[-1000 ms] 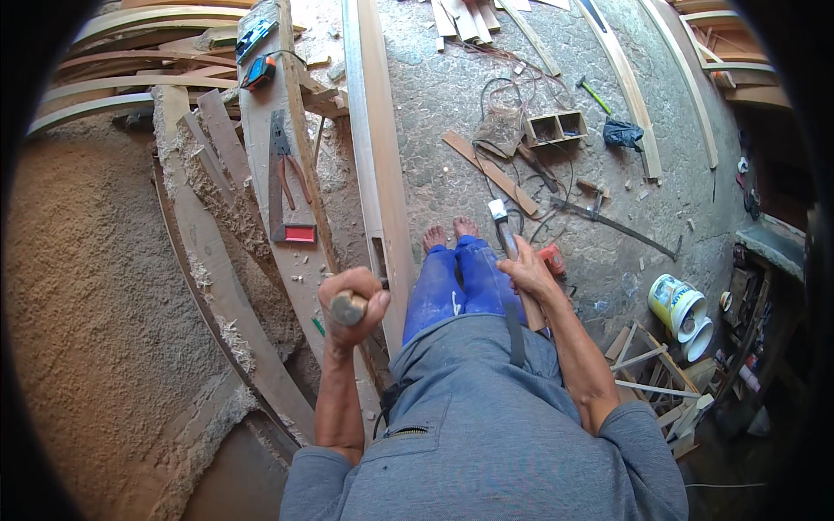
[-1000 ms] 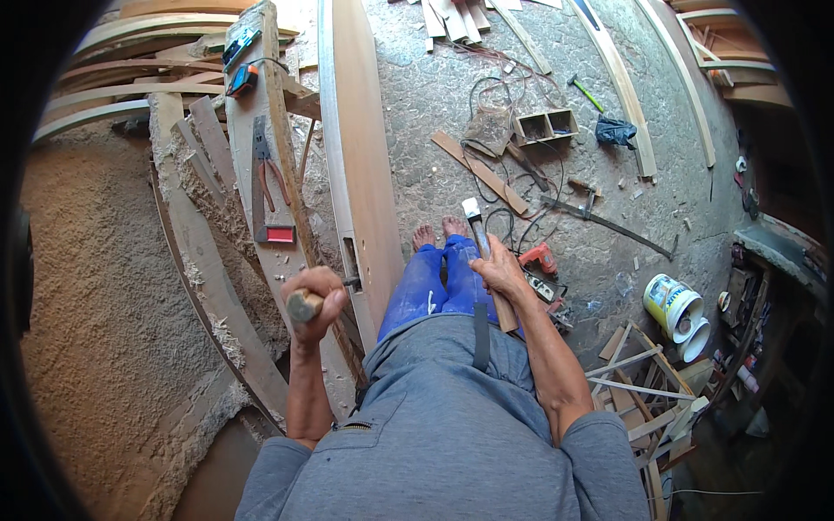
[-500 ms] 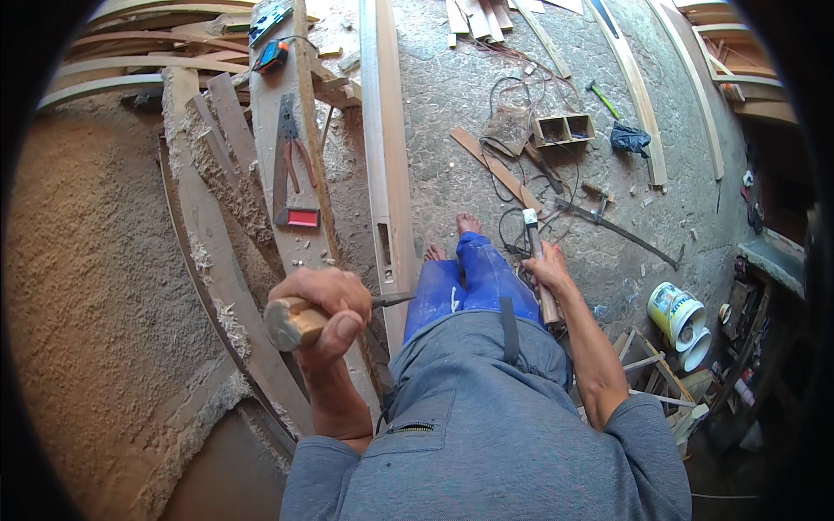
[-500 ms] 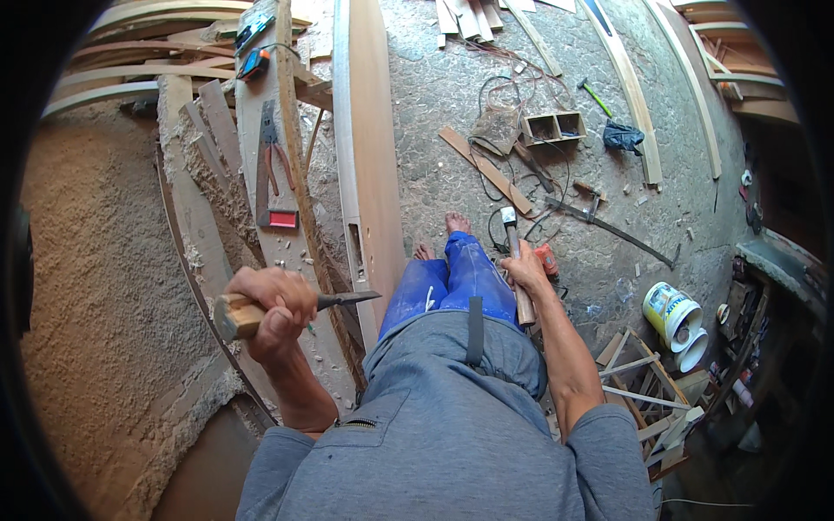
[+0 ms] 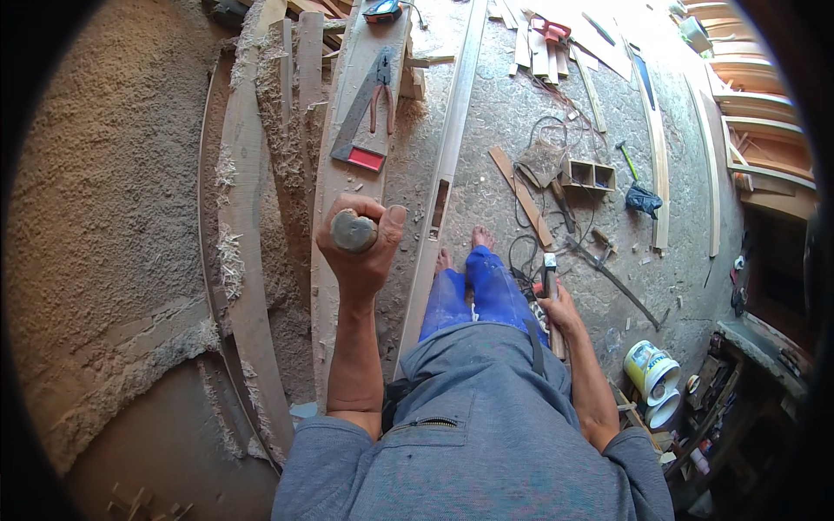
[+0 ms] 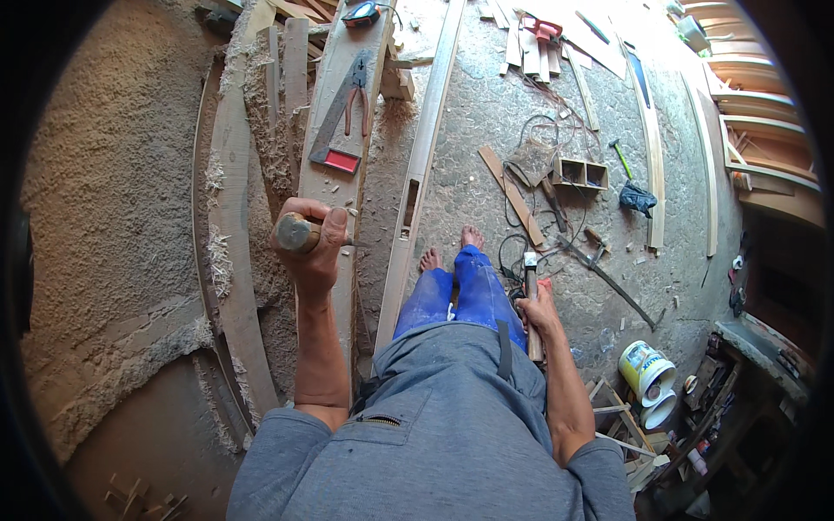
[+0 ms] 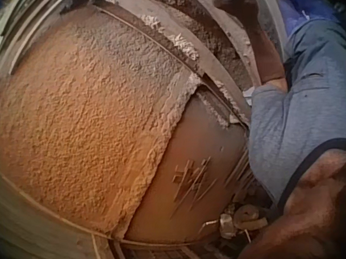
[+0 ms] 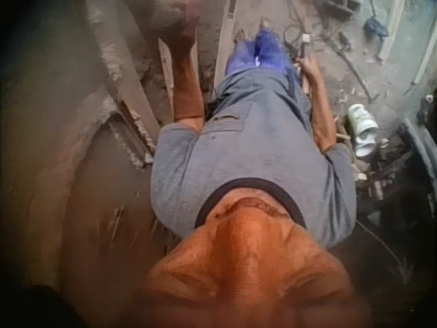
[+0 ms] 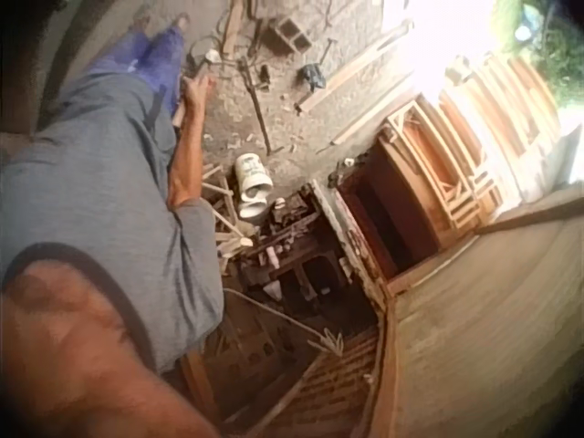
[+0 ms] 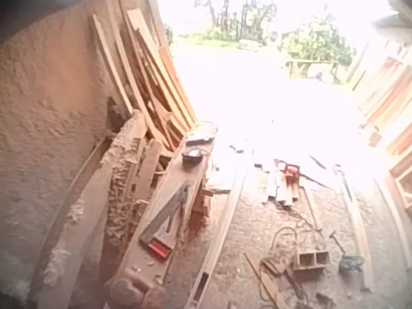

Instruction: The person uses a chisel and mallet to carve a groove into a long wooden plank. They repeatedly position the chisel and strike it with the mallet to remove wood shavings along the plank's length.

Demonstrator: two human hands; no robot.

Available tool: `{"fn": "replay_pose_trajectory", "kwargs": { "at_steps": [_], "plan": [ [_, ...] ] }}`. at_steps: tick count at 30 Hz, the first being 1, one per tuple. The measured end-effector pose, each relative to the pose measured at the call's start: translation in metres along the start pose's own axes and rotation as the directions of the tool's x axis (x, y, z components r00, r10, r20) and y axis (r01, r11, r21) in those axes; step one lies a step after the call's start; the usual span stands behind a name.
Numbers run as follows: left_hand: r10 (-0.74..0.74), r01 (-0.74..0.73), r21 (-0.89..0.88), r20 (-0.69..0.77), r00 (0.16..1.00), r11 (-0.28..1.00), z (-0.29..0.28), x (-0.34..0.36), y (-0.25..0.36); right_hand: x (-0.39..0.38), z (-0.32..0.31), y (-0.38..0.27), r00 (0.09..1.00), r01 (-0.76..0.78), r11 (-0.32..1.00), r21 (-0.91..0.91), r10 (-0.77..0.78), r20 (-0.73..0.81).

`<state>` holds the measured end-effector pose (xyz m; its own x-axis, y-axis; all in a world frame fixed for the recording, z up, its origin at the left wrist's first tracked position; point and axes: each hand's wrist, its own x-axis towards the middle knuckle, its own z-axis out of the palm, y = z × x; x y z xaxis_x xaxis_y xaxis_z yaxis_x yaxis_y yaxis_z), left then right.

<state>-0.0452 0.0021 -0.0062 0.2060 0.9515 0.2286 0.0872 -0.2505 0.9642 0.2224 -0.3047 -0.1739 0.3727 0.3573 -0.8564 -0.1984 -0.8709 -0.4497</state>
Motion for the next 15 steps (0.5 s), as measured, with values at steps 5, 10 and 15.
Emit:
{"fn": "replay_pose_trajectory", "kwargs": {
  "at_steps": [5, 10, 15],
  "plan": [
    [0.117, -0.1, -0.199, 0.079, 0.99, 0.975, 0.017, 0.001, 0.006, -0.021, 0.02, -0.01, 0.996, 0.086, 0.996, 0.008, -0.086, -0.007],
    [0.112, -0.078, -0.237, 0.134, 0.985, 0.968, 0.026, 0.003, -0.005, -0.04, 0.025, -0.024, 0.988, 0.153, 0.981, -0.117, -0.153, 0.011],
    [0.088, -0.057, -0.228, 0.129, 0.988, 0.972, 0.029, -0.001, -0.009, -0.067, 0.032, -0.049, 0.981, 0.194, 0.971, -0.14, -0.195, 0.002]
  ]
}}
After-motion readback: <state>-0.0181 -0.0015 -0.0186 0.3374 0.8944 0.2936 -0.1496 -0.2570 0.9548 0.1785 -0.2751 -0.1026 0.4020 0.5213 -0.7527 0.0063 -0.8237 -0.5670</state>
